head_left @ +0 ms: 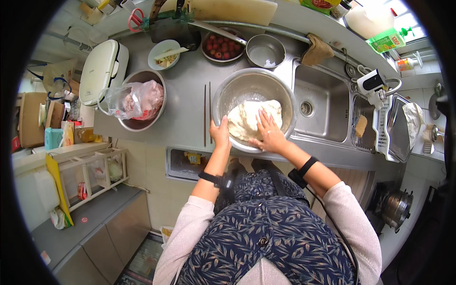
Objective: The person kneads a ball of dough in a metal bowl by hand, repeatedly folding and pressing it. After kneading, the person washes their hands and a pair of chopsticks at the sink, then places the chopsticks in a holder.
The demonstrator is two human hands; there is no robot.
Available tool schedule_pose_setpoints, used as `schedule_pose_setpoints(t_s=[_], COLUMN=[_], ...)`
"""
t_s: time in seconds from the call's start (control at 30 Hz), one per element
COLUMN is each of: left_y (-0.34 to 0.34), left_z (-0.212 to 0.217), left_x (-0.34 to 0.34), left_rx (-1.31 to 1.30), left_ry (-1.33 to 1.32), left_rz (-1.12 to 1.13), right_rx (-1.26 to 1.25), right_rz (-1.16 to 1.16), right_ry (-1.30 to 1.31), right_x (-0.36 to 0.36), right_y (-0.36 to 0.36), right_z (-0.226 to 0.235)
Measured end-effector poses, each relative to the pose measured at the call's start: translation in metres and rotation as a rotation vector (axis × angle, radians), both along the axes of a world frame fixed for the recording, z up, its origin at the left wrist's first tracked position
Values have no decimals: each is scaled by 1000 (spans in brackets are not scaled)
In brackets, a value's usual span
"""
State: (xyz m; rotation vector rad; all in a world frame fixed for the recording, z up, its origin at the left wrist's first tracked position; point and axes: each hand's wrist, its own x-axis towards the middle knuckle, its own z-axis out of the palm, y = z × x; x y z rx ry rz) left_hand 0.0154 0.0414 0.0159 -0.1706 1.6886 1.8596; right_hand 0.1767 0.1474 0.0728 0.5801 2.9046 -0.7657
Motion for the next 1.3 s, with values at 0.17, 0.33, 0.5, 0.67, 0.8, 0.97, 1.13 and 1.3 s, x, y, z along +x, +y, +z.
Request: schedule_pose_setpoints(t_s=[0.17, 0.33, 0.5, 0.67, 0.8, 0.97, 1.13, 1.3], left_y=[-1, -1, -1, 0, -1, -3, -3, -1], left_z=[-8, -14, -19, -24, -27, -31, -30, -22], left_x=[-1, -2, -2, -2, -2, -1, -4, -3], left_rx=[35, 57, 25, 37, -3, 25, -65, -38], left_ry=[48, 70, 84, 161, 139, 168, 194, 246], left_rz=[-22, -20, 4, -8, -12, -2, -35, -33], right_rx=[-464, -700, -483, -240, -106, -475, -627, -362], right_rz=[-379, -273, -308, -397, -365, -92, -509, -675], right_ry=[-58, 28, -317, -154, -136, -147, -137, -60], right_x=[-11, -68, -75, -69, -68, -30, -29, -43], right_y=[64, 55, 34, 20, 6, 26, 88, 71], right_z=[57, 46, -12, -42, -36, 1, -16, -90])
